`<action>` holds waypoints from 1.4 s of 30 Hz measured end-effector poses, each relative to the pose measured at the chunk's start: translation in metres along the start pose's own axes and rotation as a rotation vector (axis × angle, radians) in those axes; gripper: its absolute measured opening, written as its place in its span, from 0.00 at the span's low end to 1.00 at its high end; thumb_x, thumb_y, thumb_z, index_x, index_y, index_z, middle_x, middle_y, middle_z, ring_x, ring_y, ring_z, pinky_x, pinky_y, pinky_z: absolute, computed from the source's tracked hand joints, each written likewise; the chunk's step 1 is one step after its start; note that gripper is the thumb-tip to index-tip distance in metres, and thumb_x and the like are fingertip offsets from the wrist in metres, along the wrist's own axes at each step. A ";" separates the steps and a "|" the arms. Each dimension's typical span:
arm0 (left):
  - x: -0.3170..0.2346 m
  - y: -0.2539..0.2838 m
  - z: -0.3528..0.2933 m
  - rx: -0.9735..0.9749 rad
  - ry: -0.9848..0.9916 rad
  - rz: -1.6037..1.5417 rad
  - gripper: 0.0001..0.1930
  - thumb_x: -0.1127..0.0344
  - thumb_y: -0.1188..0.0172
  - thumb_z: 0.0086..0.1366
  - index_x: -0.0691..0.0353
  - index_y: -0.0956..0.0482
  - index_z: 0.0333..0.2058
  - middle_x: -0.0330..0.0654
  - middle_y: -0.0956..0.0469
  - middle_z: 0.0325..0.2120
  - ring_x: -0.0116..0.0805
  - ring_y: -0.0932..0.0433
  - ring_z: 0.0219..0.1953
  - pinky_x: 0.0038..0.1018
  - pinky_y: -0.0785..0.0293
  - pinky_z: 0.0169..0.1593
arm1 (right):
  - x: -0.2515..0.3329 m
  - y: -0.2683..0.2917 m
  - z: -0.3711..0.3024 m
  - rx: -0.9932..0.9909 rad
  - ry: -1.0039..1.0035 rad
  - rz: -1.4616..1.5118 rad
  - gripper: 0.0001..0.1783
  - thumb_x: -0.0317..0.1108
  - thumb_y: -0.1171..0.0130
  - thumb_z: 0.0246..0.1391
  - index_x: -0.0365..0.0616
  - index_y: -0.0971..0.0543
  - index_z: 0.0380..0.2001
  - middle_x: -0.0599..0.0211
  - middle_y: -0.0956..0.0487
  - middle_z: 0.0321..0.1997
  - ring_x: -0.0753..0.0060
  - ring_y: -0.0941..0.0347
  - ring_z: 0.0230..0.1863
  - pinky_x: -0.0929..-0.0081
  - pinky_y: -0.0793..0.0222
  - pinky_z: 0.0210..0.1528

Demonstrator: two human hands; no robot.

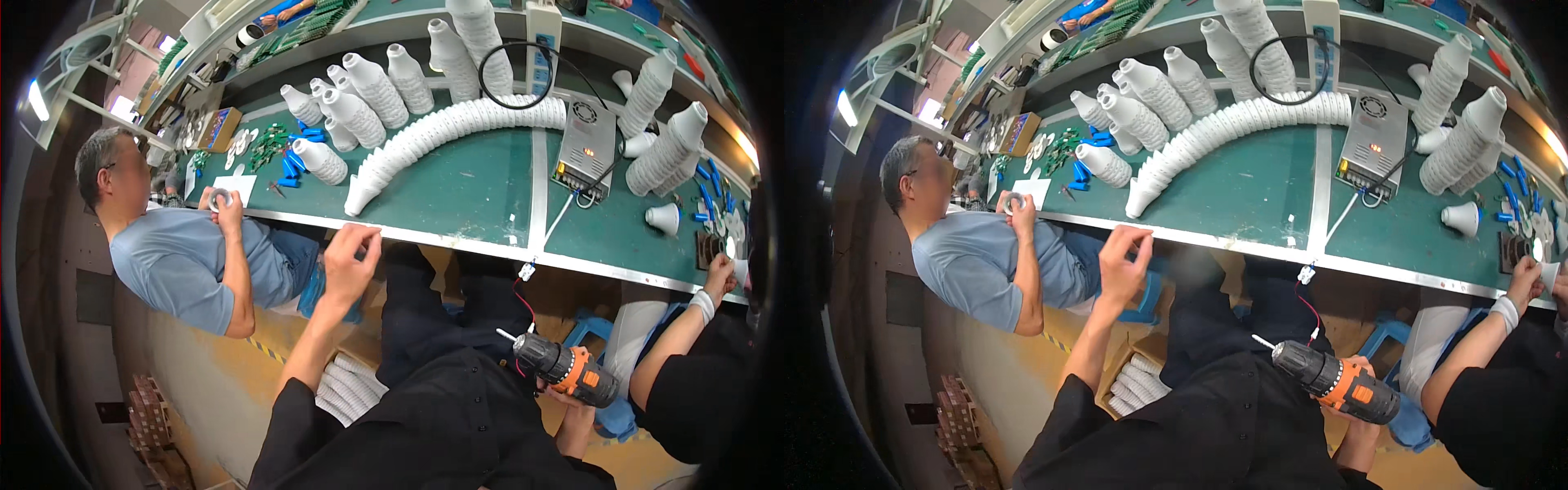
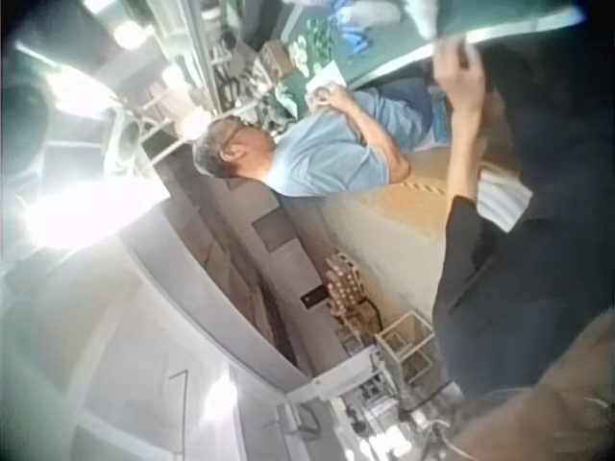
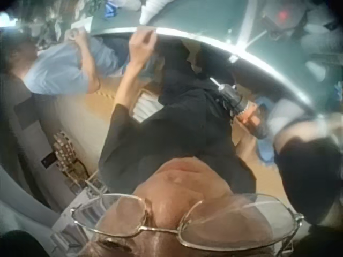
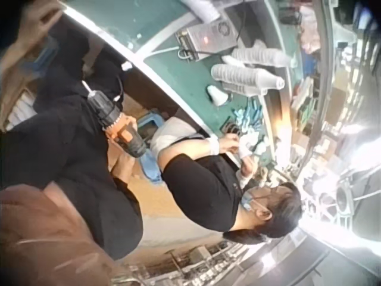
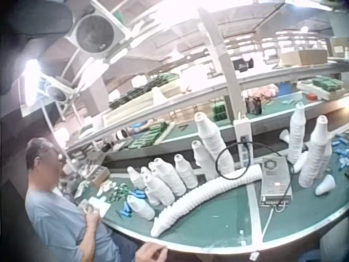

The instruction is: The person drills into white light bulb casings using a power drill, stacks and organizes the casings on the workbench, and retrieves stacks of bulb casings from a box by hand.

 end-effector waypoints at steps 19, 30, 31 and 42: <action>0.056 0.012 0.326 0.513 -0.205 0.663 0.34 0.54 0.29 0.57 0.58 0.27 0.61 0.52 0.21 0.50 0.49 0.21 0.52 0.40 0.26 0.57 | -0.038 -0.057 0.011 -0.042 -0.730 0.868 0.42 0.57 0.53 0.66 0.27 0.38 0.65 0.19 0.28 0.48 0.56 0.23 0.22 0.76 0.31 0.13; 0.092 0.015 0.271 0.555 -0.227 0.536 0.21 0.60 0.31 0.60 0.59 0.20 0.50 0.48 0.19 0.42 0.45 0.19 0.39 0.38 0.24 0.45 | 0.155 -0.027 0.110 0.293 0.156 0.591 0.36 0.57 0.43 0.63 0.33 0.29 0.57 0.43 0.21 0.39 0.56 0.19 0.36 0.70 0.18 0.33; 0.092 0.020 0.271 0.515 -0.231 0.512 0.19 0.60 0.32 0.62 0.60 0.20 0.50 0.48 0.19 0.42 0.46 0.19 0.38 0.38 0.24 0.45 | 0.099 -0.035 0.104 0.200 -0.118 0.250 0.27 0.35 0.33 0.57 0.36 0.29 0.57 0.50 0.20 0.39 0.63 0.19 0.36 0.72 0.19 0.33; 0.014 0.069 0.216 -0.035 -0.037 0.336 0.19 0.58 0.28 0.59 0.66 0.17 0.43 0.46 0.18 0.28 0.36 0.18 0.29 0.29 0.23 0.36 | 0.238 -0.030 0.165 0.090 0.044 0.711 0.25 0.20 0.40 0.51 0.37 0.27 0.54 0.61 0.21 0.34 0.76 0.22 0.30 0.80 0.24 0.30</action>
Point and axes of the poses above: each hand's wrist, its own z-axis towards the middle knuckle, its own y-axis out of the back of the hand, x = y × z, the point moved 7 cm from there along z, towards the middle knuckle
